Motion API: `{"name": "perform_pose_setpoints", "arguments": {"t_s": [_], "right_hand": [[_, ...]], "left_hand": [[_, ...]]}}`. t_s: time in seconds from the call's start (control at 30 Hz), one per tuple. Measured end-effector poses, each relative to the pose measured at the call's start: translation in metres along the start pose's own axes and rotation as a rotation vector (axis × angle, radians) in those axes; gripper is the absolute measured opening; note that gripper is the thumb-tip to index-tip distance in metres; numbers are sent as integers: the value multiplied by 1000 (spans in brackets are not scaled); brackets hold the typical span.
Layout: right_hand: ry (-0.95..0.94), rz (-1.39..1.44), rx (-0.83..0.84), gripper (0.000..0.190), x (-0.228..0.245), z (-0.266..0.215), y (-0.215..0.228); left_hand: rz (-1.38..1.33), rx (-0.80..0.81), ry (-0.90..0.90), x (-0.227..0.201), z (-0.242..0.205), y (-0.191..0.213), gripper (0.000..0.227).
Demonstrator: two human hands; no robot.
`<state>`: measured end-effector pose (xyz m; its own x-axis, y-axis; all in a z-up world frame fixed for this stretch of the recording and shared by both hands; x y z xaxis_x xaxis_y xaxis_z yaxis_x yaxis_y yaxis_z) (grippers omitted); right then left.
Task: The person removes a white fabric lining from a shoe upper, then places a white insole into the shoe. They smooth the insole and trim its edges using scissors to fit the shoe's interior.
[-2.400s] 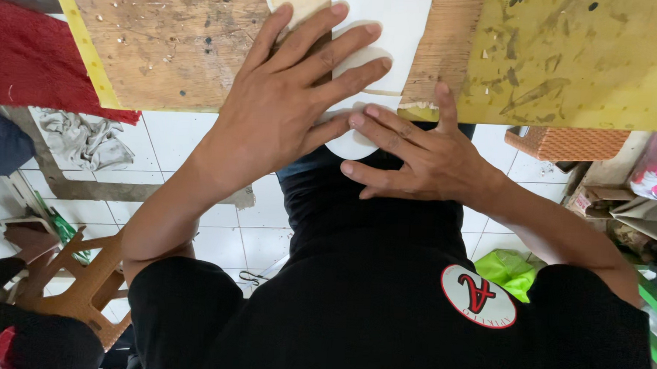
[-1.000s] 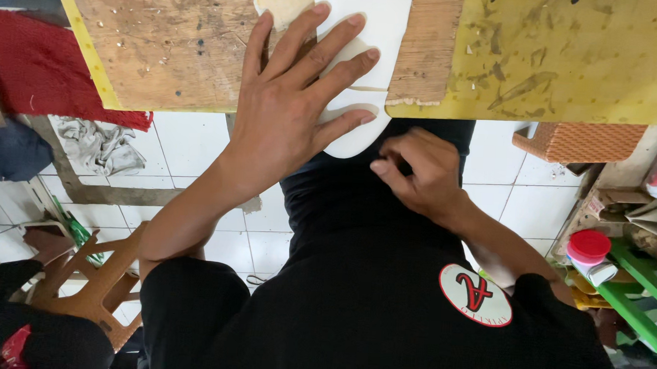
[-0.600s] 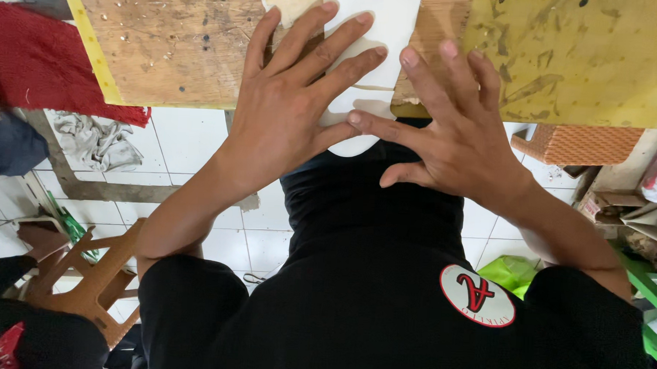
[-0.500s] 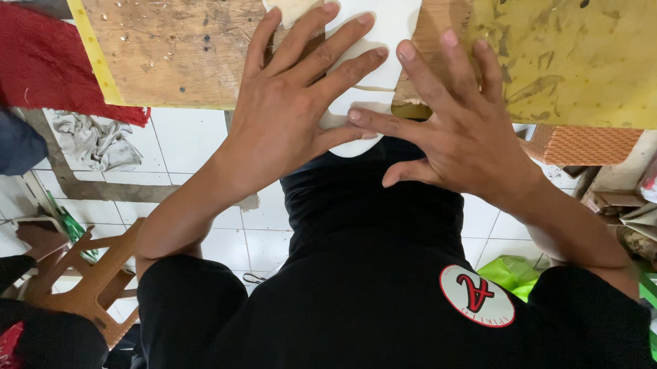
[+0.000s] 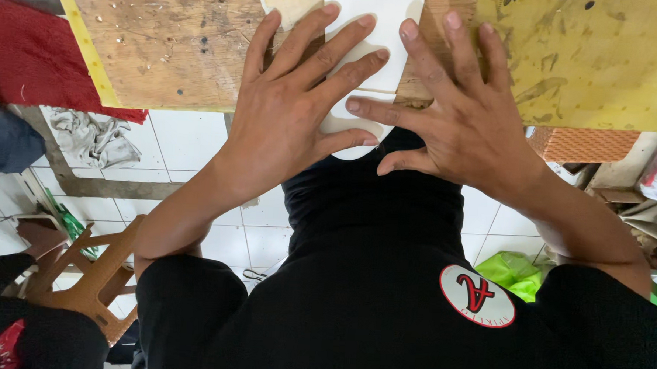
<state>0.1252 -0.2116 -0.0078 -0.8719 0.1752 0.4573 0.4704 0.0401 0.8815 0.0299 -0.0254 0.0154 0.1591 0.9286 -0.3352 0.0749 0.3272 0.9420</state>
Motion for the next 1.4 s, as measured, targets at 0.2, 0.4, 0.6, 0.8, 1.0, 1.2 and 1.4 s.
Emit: {"name": "perform_pose_setpoints", "arguments": {"t_s": [0.2, 0.4, 0.6, 0.8, 1.0, 1.2, 1.4], "right_hand": [[3, -49, -98, 82, 1, 4, 3], [7, -29, -154, 84, 1, 7, 5], [42, -24, -80, 83, -6, -2, -7], [56, -21, -28, 83, -5, -4, -10], [42, -7, -67, 81, -5, -1, -6], [-145, -15, 22, 95, -15, 0, 0], [37, -165, -82, 84, -23, -17, -13]], "left_hand": [[-6, 3, 0, 1, 0, 1, 70], [-39, -89, -2, 4, 1, 1, 39], [-42, -71, -34, 10, -1, 1, 34], [-51, -85, -37, 8, 1, 1, 30], [-29, -123, -29, 9, 1, 1, 27], [-36, -133, -30, 9, 1, 2, 28], [-68, -95, -17, 8, 0, 2, 34]]}}
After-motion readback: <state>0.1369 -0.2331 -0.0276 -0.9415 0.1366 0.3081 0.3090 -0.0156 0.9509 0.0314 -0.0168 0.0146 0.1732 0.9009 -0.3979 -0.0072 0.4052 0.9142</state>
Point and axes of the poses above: each hand's wrist, its own z-axis towards the middle knuckle, its own y-axis out of the back of the hand, x = y × z, the point moved 3 cm from there along z, towards the middle knuckle, and after that the axes turned 10 degrees about z, right-handed, at the moved point
